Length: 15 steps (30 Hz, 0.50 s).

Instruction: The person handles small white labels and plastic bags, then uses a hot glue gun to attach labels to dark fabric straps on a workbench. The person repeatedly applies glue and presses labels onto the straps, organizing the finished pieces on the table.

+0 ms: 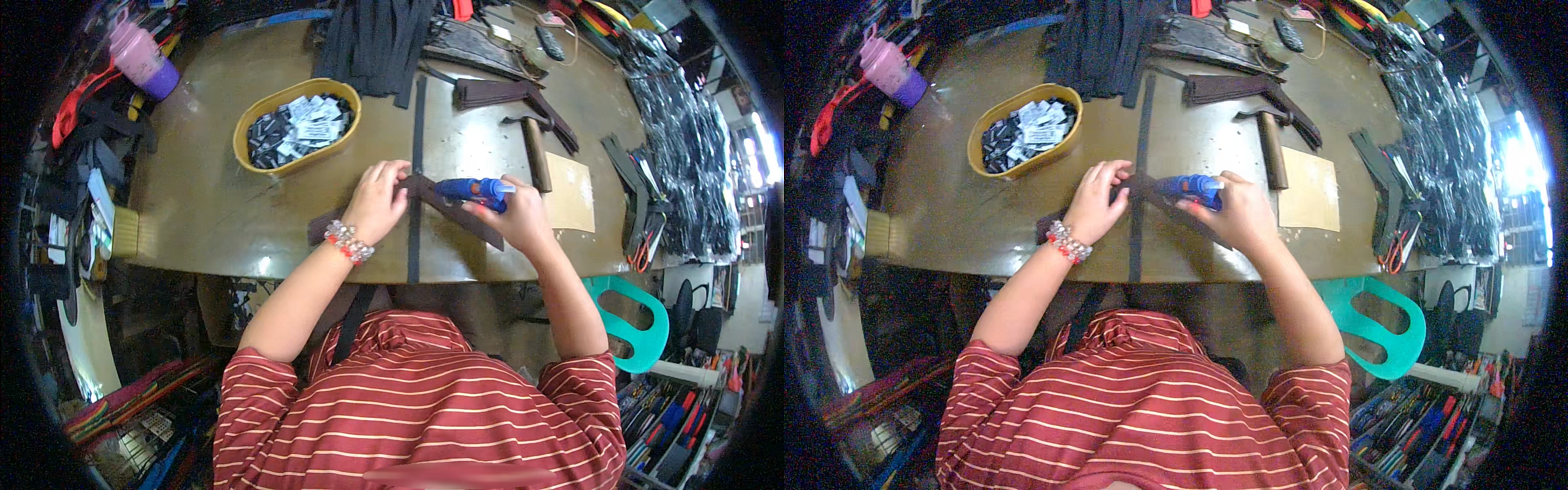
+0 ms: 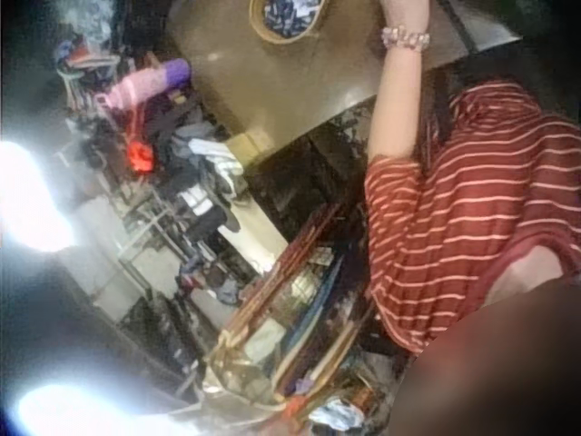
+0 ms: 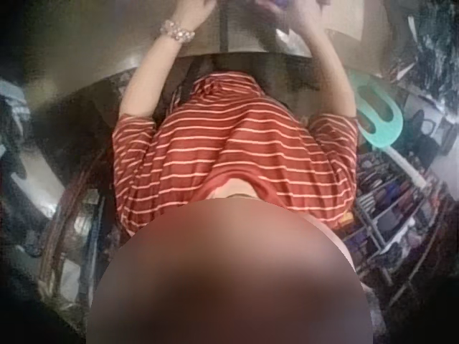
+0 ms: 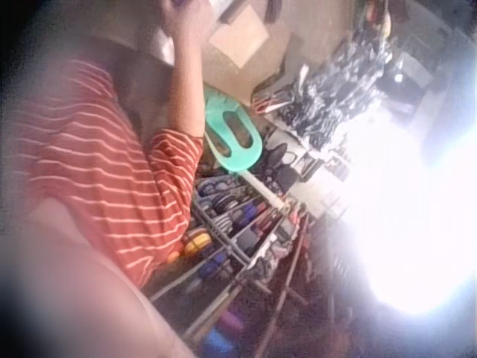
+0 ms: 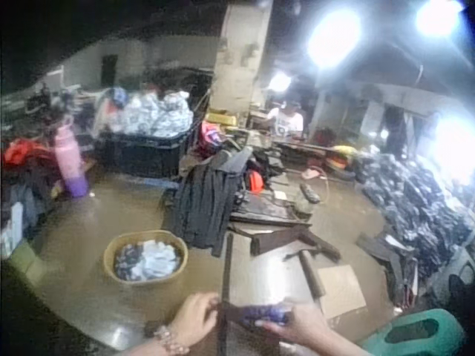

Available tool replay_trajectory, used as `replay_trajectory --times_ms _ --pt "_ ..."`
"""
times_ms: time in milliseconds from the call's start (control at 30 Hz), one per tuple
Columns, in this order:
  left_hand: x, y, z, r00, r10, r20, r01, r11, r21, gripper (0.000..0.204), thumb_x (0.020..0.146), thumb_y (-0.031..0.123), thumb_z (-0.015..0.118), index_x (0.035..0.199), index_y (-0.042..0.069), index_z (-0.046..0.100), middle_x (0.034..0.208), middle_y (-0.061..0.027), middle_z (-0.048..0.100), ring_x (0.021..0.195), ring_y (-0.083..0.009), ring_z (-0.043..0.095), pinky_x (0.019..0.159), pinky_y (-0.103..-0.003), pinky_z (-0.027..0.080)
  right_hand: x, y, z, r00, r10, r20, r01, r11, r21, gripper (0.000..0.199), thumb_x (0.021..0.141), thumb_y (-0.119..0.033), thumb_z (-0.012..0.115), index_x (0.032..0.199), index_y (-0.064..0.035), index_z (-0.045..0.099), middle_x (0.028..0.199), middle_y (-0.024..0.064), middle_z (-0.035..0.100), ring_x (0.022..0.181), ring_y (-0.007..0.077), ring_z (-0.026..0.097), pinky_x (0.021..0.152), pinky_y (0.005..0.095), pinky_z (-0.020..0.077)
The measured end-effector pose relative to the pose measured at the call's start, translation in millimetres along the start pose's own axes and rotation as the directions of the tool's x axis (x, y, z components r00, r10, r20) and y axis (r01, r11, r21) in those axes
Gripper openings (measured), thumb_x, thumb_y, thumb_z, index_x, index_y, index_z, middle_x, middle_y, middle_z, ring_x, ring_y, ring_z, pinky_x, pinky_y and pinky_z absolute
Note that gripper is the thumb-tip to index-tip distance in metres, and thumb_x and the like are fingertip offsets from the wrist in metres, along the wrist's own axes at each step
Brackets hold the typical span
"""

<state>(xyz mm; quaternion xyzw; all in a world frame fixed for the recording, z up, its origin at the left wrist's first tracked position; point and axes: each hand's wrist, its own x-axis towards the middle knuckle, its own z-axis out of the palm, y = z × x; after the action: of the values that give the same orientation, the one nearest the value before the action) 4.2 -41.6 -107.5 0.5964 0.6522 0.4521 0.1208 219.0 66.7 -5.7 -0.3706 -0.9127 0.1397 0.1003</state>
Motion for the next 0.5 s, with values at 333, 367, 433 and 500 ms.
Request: replay_trajectory --times_ms 333,367,433,500 --pt "-0.8 0.3 0.0 1.0 -0.013 0.016 0.013 1.0 0.005 0.044 0.076 0.0 0.062 0.119 0.004 0.05 0.1 -0.0101 0.06 0.092 -0.0235 0.057 0.088 -0.036 0.046 2.6 -16.1 1.5 0.997 -0.037 0.067 0.032 0.997 0.074 0.046 0.072 -0.047 0.075 0.091 -0.0059 0.071 0.083 0.0161 0.058 0.073 0.0339 0.061 0.068 0.042 0.049" --pt "-1.3 -0.4 0.7 1.0 0.008 -0.007 -0.008 1.0 0.007 0.045 0.076 0.0 0.062 0.119 0.004 0.05 0.101 -0.01 0.06 0.092 -0.0234 0.057 0.088 -0.036 0.046 2.0 -16.6 1.8 0.996 -0.039 0.081 0.033 0.997 0.074 0.046 0.072 -0.047 0.075 0.091 -0.0061 0.071 0.083 0.0165 0.057 0.073 0.034 0.061 0.068 0.0421 0.0489" --pt "-2.0 -0.9 1.3 1.0 -0.023 0.012 0.023 1.0 0.001 0.045 0.076 0.0 0.062 0.119 0.004 0.05 0.101 -0.01 0.06 0.093 -0.0238 0.057 0.089 -0.036 0.046 0.9 -17.4 4.4 0.997 -0.03 0.077 0.026 0.998 0.056 0.044 0.072 -0.047 0.074 0.09 -0.0065 0.071 0.083 0.0167 0.057 0.073 0.0342 0.061 0.069 0.0424 0.0489" --pt "-1.9 0.1 0.8 1.0 -0.024 0.011 0.024 1.0 0.001 0.045 0.076 0.0 0.061 0.12 0.004 0.05 0.101 -0.0101 0.06 0.093 -0.0243 0.057 0.089 -0.037 0.046 2.2 -16.7 6.9 0.996 -0.022 0.082 0.019 0.999 0.037 0.044 0.073 -0.047 0.074 0.089 -0.007 0.071 0.082 0.0169 0.057 0.073 0.0343 0.061 0.069 0.0425 0.049"
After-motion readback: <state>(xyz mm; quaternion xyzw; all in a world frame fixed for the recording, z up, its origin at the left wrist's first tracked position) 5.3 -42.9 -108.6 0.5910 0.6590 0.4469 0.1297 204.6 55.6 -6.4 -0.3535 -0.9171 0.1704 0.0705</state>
